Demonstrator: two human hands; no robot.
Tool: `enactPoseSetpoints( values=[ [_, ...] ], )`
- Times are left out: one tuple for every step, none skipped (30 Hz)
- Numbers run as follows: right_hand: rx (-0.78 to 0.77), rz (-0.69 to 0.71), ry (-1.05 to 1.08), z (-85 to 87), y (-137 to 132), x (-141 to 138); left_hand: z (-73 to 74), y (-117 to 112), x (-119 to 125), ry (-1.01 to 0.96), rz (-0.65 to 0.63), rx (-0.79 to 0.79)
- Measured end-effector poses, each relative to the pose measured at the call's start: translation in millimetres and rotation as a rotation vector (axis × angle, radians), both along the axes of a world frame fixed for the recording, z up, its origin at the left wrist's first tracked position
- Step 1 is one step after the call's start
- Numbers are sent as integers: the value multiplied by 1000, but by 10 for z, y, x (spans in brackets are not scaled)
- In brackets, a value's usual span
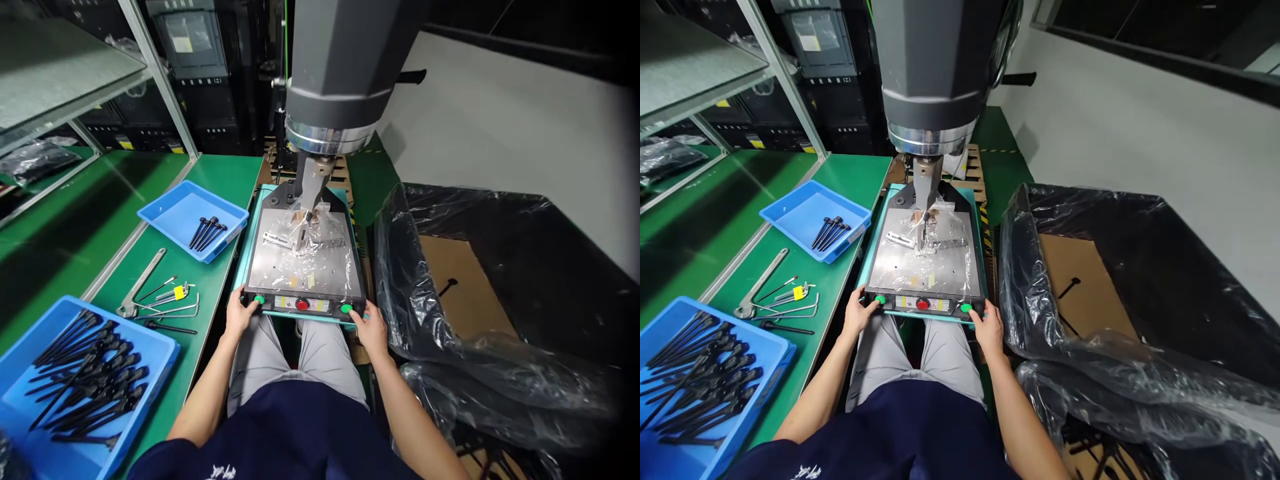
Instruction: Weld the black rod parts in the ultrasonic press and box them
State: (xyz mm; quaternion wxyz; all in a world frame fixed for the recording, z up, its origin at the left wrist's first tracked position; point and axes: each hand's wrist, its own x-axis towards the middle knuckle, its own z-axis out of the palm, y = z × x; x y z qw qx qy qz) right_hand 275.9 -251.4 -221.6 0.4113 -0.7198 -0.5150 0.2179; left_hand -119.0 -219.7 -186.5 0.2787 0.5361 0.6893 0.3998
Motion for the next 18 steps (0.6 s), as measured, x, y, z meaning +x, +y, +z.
enactPoseSetpoints(
  values=[
    [9,-4,-12,-9,20,1,-12,9,6,4,11,6],
    [15,-9,-22,-17,38,4,-19,18,10,3,19,9],
    [17,-16,-34,-27,53,8,-22,26,14,-1,25,13],
    [17,-23,-50,-39,65,12,-22,34,18,-7,29,17],
    [18,-29,-70,-52,74,14,-21,40,21,-14,35,23],
    [19,-35,-90,-66,81,15,-20,45,23,-24,44,28],
    [22,-41,-107,-78,84,14,-20,49,25,-33,52,28],
    [23,-42,-117,-89,85,13,-22,53,23,-40,59,23],
    [23,-38,-114,-97,83,13,-27,57,18,-45,61,15],
    [21,-30,-101,-102,78,13,-37,61,8,-51,54,10],
    [19,-20,-78,-105,71,16,-51,65,-6,-59,42,9],
    [18,-4,-47,-107,61,20,-68,68,-22,-71,21,14],
    [19,14,-12,-108,50,26,-89,70,-41,-88,-3,22],
    [22,33,23,-108,38,33,-111,71,-58,-110,-26,29],
    [24,46,51,-107,27,39,-134,70,-74,-131,-44,34],
    [25,54,70,-106,18,44,-155,68,-85,-148,-55,35],
    [22,56,79,-103,10,48,-174,64,-91,-158,-59,35],
    [17,53,80,-100,5,48,-188,58,-92,-162,-59,33]
  ],
)
